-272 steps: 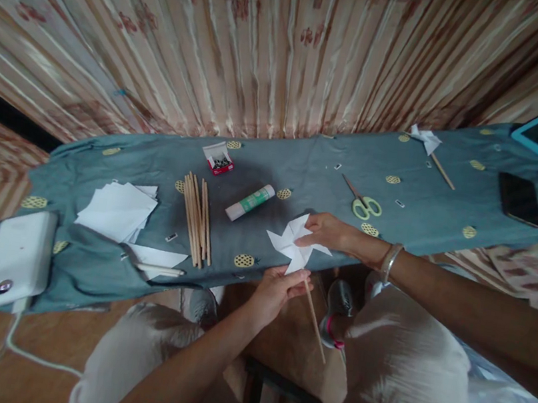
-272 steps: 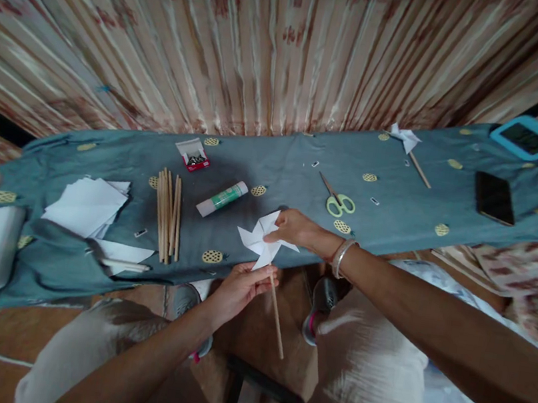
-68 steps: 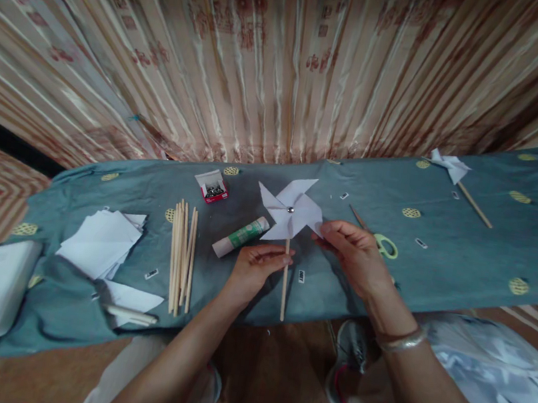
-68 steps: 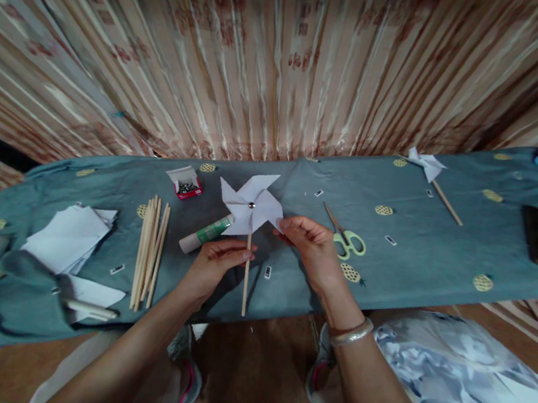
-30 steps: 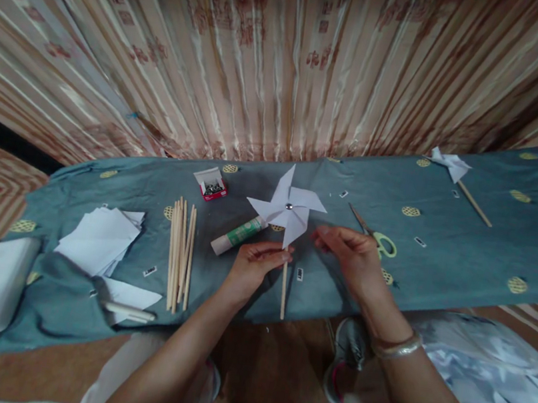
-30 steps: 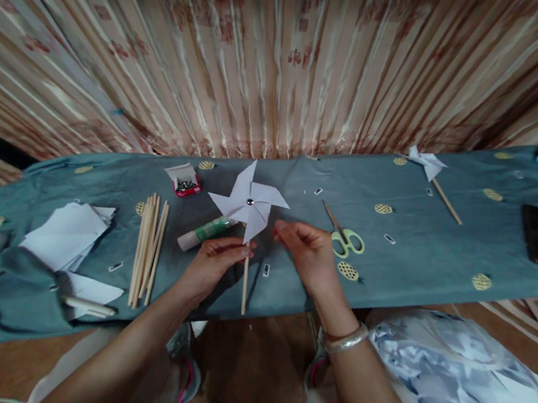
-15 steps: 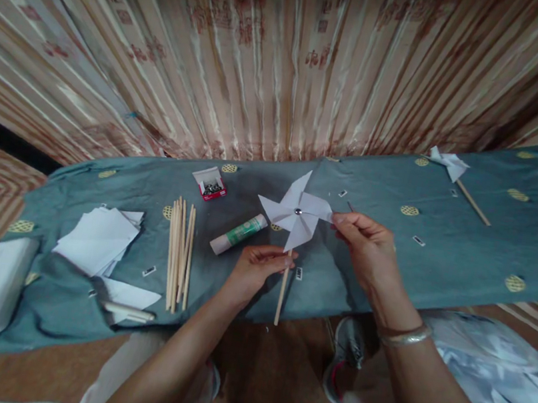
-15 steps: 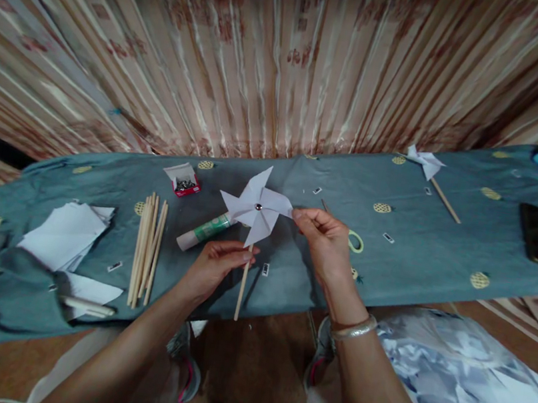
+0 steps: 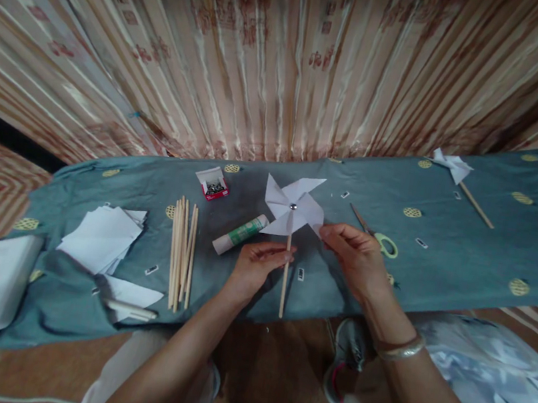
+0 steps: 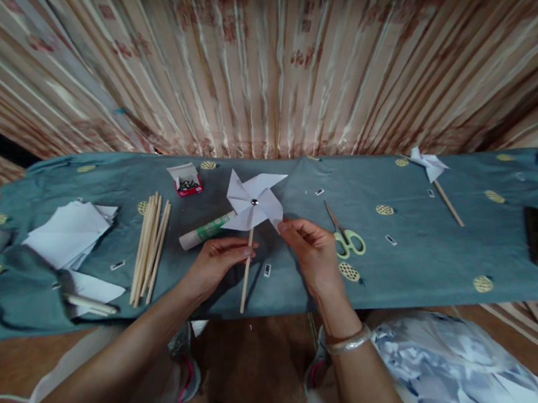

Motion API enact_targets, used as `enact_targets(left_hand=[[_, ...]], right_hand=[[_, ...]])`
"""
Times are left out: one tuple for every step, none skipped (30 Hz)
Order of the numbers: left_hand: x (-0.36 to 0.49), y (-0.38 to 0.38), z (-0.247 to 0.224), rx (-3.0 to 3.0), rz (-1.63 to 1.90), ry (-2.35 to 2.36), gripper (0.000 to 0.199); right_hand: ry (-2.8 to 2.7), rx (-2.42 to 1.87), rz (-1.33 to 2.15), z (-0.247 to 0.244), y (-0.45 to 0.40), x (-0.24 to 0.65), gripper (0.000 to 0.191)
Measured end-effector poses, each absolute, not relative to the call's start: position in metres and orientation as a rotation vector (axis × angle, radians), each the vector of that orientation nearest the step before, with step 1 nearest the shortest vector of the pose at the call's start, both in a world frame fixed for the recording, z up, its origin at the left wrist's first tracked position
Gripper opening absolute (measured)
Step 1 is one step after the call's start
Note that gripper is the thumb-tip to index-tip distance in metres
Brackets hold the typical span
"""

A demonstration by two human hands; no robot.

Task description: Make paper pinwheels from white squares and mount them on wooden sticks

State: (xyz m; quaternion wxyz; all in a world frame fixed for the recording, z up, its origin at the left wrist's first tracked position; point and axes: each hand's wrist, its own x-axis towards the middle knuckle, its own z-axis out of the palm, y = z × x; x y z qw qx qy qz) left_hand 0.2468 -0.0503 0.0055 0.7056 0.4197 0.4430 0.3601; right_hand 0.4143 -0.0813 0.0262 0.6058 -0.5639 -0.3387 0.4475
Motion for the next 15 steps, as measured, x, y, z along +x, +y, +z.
enact_targets(left_hand=[[0.247, -0.05, 0.005, 0.933, 0.805, 0.989, 0.024], [0.248, -0.05, 0.005, 0.932, 0.811, 0.994, 0.024], [0.248, -0.05, 0.005, 0.932, 0.817, 0.997, 0.024], [0.248, -0.05, 0.005, 0.931, 0.82, 0.998, 0.024], [0.249, -0.051, 0.005, 0.929, 0.823, 0.997, 0.024], [0.249, -0.051, 0.005, 0.928, 0.825, 0.995, 0.024], [0.249, -0.051, 0.005, 0.929, 0.826, 0.993, 0.024], [0.249, -0.051, 0.006, 0.933, 0.826, 0.992, 0.023], [0.249, -0.051, 0.006, 0.938, 0.826, 0.992, 0.023], [0.249, -0.051, 0.006, 0.942, 0.827, 0.992, 0.023], [0.249, -0.051, 0.005, 0.945, 0.828, 0.99, 0.024], [0.249, -0.051, 0.005, 0.944, 0.83, 0.988, 0.024], [0.249, -0.051, 0.004, 0.94, 0.836, 0.985, 0.025], [0.25, -0.051, 0.002, 0.932, 0.844, 0.983, 0.025], [0.25, -0.051, 0.001, 0.924, 0.85, 0.981, 0.026]], right_hand=[[-0.784, -1.307, 1.041, 0.026, -0.082, 0.413, 0.029], [-0.784, -1.309, 1.05, 0.026, -0.082, 0.411, 0.03], [-0.782, -1.31, 1.06, 0.026, -0.083, 0.41, 0.031], [-0.78, -1.307, 1.072, 0.026, -0.083, 0.408, 0.032], [-0.782, -1.301, 1.084, 0.026, -0.083, 0.407, 0.032], [-0.788, -1.296, 1.093, 0.026, -0.083, 0.405, 0.032], [-0.799, -1.293, 1.102, 0.027, -0.083, 0.404, 0.032], [-0.813, -1.29, 1.111, 0.028, -0.084, 0.402, 0.032], [-0.829, -1.287, 1.12, 0.028, -0.084, 0.401, 0.032], [-0.845, -1.283, 1.132, 0.029, -0.084, 0.4, 0.031], [-0.86, -1.277, 1.144, 0.03, -0.084, 0.399, 0.031], [-0.873, -1.267, 1.158, 0.031, -0.085, 0.398, 0.03], [-0.883, -1.258, 1.169, 0.031, -0.085, 0.397, 0.029], [-0.892, -1.25, 1.177, 0.031, -0.085, 0.396, 0.029], [-0.9, -1.245, 1.184, 0.031, -0.085, 0.395, 0.029]])
